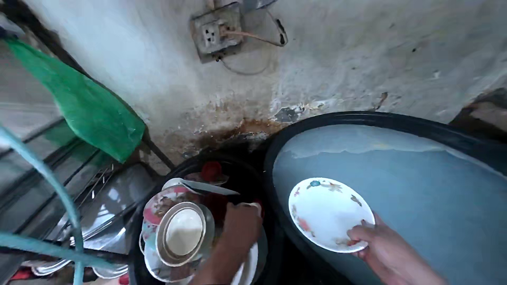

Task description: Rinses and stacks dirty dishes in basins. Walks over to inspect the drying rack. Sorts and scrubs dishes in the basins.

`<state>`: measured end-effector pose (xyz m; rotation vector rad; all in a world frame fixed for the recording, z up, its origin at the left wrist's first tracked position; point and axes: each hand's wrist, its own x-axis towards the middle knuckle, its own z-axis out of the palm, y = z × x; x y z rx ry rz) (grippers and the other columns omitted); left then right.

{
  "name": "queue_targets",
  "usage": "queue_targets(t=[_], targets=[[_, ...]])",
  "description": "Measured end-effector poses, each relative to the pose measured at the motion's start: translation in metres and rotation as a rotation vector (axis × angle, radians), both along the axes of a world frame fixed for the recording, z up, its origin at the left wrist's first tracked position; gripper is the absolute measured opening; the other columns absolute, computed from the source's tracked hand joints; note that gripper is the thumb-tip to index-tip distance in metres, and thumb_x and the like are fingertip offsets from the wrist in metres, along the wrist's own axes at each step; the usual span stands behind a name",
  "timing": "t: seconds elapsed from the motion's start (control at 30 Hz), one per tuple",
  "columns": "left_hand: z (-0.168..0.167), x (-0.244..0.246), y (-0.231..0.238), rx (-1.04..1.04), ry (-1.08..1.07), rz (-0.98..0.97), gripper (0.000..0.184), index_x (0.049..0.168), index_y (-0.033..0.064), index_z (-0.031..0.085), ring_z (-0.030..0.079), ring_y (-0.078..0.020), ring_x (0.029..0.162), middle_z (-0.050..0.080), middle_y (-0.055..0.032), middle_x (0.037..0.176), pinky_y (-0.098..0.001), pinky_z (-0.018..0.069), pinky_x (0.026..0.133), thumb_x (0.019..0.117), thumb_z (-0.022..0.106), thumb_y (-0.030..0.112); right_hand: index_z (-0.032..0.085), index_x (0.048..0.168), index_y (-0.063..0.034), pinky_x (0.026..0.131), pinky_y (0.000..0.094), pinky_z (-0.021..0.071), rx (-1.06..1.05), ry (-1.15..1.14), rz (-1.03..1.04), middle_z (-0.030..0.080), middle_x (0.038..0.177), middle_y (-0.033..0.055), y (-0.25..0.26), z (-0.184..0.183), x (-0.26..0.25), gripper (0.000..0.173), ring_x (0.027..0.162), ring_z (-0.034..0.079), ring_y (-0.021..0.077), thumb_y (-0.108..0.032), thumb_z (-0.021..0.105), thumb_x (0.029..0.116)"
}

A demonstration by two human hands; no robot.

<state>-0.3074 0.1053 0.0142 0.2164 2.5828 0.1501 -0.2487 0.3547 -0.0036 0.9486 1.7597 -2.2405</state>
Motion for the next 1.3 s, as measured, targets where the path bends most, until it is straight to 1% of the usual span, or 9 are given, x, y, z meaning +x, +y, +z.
queue_targets(t=[0.13, 0.3, 0.53, 0.67, 0.83, 0.97, 1.07, 1.17, 1.3], targets=[[-0.013, 0.012, 0.021, -0.004, -0.086, 0.087, 0.038, 0.137, 0.0024, 0.059, 0.062, -0.0419, 0.123, 0.06, -0.0211, 0.139, -0.0612, 0.0511, 0.098, 0.1064, 0.049, 0.023, 0.019, 0.159, -0.0133, 0.056, 0.0305, 0.0575, 0.109, 0.08, 0.113, 0.06, 0.108, 0.012, -0.034, 0.017, -0.012, 0.09, 0.077, 0.068, 0.0148, 0.017, 0.049, 0.0801], [-0.002, -0.001, -0.003, 0.218, -0.081, 0.234, 0.05, 0.141, -0.001, 0.054, 0.061, -0.0405, 0.124, 0.063, -0.0247, 0.133, -0.0604, 0.0492, 0.102, 0.0999, 0.062, 0.027, 0.021, 0.162, -0.0179, 0.078, 0.0384, 0.0597, 0.196, 0.319, 0.162, 0.054, 0.141, 0.0186, -0.085, 0.021, -0.033, 0.091, 0.107, 0.067, 0.0208, 0.009, 0.053, 0.0804], [0.031, 0.024, -0.076, 0.973, 0.01, 0.718, 0.03, 0.125, -0.0011, 0.063, 0.066, -0.0214, 0.099, 0.067, -0.0161, 0.114, -0.0399, 0.056, 0.087, 0.1014, 0.061, 0.017, 0.019, 0.158, -0.018, 0.058, 0.0429, 0.0633, -0.187, 0.168, -0.015, 0.061, 0.117, 0.0185, -0.1, 0.023, -0.042, 0.08, 0.08, 0.073, 0.0274, 0.014, 0.045, 0.0899], [0.068, 0.085, -0.105, 0.725, 0.375, 0.602, 0.028, 0.123, 0.0019, 0.071, 0.068, -0.0147, 0.105, 0.072, -0.0113, 0.114, -0.0332, 0.0546, 0.097, 0.0992, 0.064, 0.016, 0.021, 0.154, -0.0145, 0.054, 0.0403, 0.0626, -0.166, 0.123, -0.046, 0.062, 0.109, 0.015, -0.08, 0.009, -0.035, 0.072, 0.073, 0.072, 0.0241, 0.013, 0.044, 0.0915], [0.005, 0.116, -0.152, 0.256, 0.711, 0.288, 0.024, 0.112, 0.0038, 0.079, 0.071, -0.0363, 0.106, 0.076, -0.017, 0.107, -0.0558, 0.0538, 0.098, 0.0978, 0.061, 0.012, 0.019, 0.156, -0.0161, 0.057, 0.0456, 0.0633, -0.166, 0.14, -0.077, 0.062, 0.115, 0.0171, -0.056, -0.004, -0.025, 0.08, 0.079, 0.073, 0.0284, 0.014, 0.044, 0.0864], [-0.006, 0.104, -0.133, 0.189, 0.796, 0.099, 0.03, 0.114, 0.0026, 0.077, 0.062, -0.042, 0.126, 0.07, -0.0178, 0.127, -0.0603, 0.0458, 0.108, 0.0975, 0.064, 0.023, 0.019, 0.155, -0.0157, 0.057, 0.0426, 0.0632, -0.125, 0.11, -0.104, 0.06, 0.113, 0.0141, -0.043, -0.004, -0.017, 0.079, 0.08, 0.073, 0.0242, 0.015, 0.045, 0.0867], [0.009, 0.074, -0.08, 0.178, 0.504, 0.073, 0.031, 0.125, 0.0075, 0.072, 0.062, -0.0323, 0.127, 0.068, -0.0148, 0.131, -0.0466, 0.049, 0.109, 0.1041, 0.055, 0.023, 0.018, 0.155, -0.0157, 0.057, 0.0422, 0.0632, -0.127, 0.094, -0.099, 0.059, 0.112, 0.0132, -0.04, -0.001, -0.011, 0.078, 0.079, 0.072, 0.023, 0.015, 0.045, 0.0878], [0.004, 0.02, -0.04, 0.037, 0.065, 0.226, 0.043, 0.148, 0.0139, 0.054, 0.054, -0.04, 0.133, 0.053, -0.0233, 0.145, -0.0524, 0.0494, 0.106, 0.1069, 0.05, 0.026, 0.017, 0.156, -0.0153, 0.058, 0.0415, 0.0633, -0.114, 0.095, -0.075, 0.059, 0.113, 0.0128, -0.036, 0.001, -0.005, 0.078, 0.079, 0.072, 0.0219, 0.013, 0.046, 0.0889], [-0.022, -0.012, -0.026, -0.073, -0.033, 0.377, 0.046, 0.143, -0.0022, 0.053, 0.046, -0.0448, 0.139, 0.046, -0.0284, 0.15, -0.0578, 0.0471, 0.107, 0.1052, 0.052, 0.024, 0.017, 0.155, -0.0154, 0.058, 0.0383, 0.0628, -0.102, 0.096, -0.06, 0.06, 0.11, 0.0105, -0.029, 0.003, 0.002, 0.078, 0.077, 0.072, 0.0192, 0.013, 0.046, 0.0887]])
